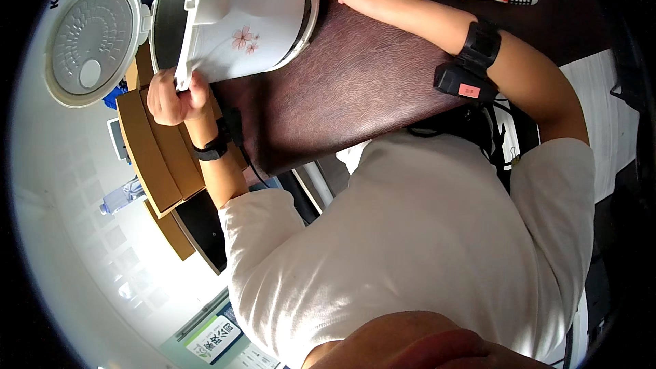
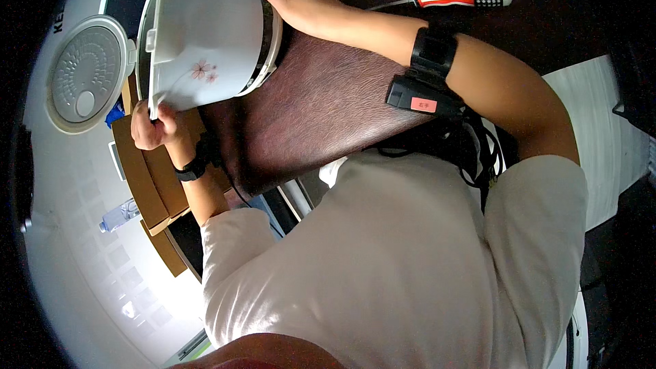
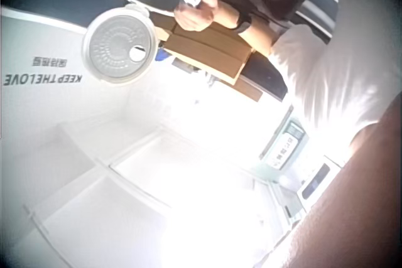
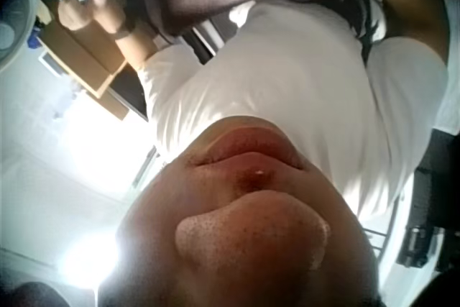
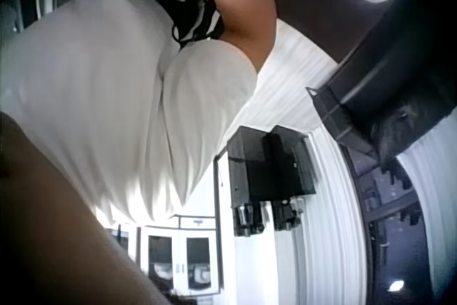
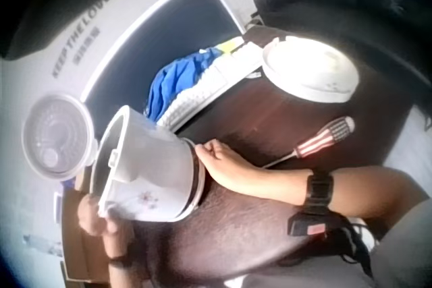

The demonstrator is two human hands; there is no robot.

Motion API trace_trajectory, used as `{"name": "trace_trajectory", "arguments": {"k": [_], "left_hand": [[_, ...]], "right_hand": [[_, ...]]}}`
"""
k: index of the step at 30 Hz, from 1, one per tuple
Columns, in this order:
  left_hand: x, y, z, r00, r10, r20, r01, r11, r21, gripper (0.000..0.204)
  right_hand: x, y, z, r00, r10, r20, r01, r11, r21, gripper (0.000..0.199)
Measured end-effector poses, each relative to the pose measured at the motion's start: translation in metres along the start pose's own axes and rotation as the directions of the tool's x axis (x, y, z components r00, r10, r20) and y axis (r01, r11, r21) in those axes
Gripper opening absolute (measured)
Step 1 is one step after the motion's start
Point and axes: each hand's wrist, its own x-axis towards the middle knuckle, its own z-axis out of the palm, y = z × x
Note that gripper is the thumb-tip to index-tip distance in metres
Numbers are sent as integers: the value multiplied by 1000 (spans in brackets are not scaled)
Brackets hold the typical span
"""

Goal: The person removes the lid from a white rice cooker and sets it aside. They then use a screwdriver to pry off the keycaps from a white computer keyboard one by one, placing them on the table.

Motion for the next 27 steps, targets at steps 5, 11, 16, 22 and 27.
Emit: {"name": "trace_trajectory", "arguments": {"k": [5,11,16,22,27], "left_hand": [[-5,10,3,999,35,37,-37,997,62,44],[-4,5,9,1000,28,-12,-28,999,18,44],[1,12,11,998,53,24,-53,999,12,46],[3,12,8,996,29,85,-26,999,-38,46],[8,15,10,988,-56,146,51,998,37,42]], "right_hand": [[-11,-8,-5,996,-78,41,75,995,61,60],[-4,-3,-7,994,-73,80,69,996,54,62],[-9,-19,-17,987,-82,138,73,995,74,63],[-23,-36,-32,953,114,282,-118,993,-5,64],[-25,-29,-21,996,-56,66,53,998,45,62]]}}
